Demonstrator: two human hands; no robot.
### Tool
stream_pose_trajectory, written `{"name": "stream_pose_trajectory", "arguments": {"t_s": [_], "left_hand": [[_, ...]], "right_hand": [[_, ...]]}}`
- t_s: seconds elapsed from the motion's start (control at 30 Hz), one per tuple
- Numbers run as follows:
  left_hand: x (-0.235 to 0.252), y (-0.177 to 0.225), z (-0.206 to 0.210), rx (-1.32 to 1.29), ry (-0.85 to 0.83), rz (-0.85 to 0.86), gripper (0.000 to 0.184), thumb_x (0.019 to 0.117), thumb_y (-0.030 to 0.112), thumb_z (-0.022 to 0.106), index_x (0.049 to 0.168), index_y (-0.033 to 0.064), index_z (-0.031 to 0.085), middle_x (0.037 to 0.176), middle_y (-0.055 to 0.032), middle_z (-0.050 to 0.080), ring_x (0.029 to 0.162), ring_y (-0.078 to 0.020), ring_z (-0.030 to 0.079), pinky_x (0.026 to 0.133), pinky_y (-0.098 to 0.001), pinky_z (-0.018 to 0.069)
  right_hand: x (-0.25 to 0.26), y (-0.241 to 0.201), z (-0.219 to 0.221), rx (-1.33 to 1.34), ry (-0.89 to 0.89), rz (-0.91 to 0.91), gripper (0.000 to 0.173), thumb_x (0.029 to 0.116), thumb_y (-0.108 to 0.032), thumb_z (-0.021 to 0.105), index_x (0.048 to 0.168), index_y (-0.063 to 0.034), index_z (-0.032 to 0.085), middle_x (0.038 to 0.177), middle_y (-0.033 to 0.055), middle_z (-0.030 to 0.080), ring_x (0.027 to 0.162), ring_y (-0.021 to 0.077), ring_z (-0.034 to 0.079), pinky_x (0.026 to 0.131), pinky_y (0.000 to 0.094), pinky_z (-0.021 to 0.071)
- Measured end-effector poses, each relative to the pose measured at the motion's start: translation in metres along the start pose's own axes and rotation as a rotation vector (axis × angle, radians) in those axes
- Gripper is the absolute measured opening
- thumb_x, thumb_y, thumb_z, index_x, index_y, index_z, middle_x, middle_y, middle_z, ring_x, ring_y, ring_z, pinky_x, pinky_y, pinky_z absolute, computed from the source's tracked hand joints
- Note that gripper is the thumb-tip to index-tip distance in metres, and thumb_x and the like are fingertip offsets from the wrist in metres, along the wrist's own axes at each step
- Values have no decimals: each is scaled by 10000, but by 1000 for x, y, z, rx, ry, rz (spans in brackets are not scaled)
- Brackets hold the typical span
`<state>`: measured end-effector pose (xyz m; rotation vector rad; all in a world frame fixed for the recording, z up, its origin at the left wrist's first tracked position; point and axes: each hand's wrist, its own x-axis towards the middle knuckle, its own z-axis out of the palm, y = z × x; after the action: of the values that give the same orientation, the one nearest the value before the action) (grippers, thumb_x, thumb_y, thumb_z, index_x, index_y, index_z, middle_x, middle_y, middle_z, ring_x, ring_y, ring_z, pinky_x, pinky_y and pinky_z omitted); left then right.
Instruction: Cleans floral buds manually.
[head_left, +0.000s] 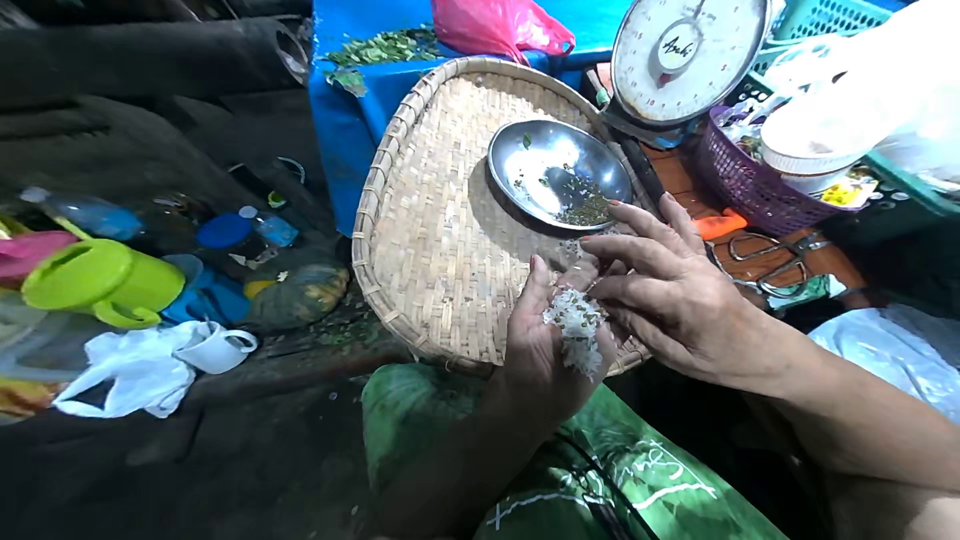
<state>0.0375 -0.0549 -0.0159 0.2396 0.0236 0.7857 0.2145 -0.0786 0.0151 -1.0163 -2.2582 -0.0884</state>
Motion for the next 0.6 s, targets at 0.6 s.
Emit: {"name": "stream_pose_trajectory", "arguments": {"t_s": [0.6], "left_hand": [[1, -2, 0, 22, 28, 21, 618, 1027, 608, 324, 1011, 97, 670, 972, -54, 695, 945, -136, 683, 859, -316, 562]], "right_hand": [[0, -1, 2, 93, -15, 1, 222, 994, -169, 567, 941, -83, 765, 1329, 138, 663, 1461, 405, 398, 1195, 723, 142]]}}
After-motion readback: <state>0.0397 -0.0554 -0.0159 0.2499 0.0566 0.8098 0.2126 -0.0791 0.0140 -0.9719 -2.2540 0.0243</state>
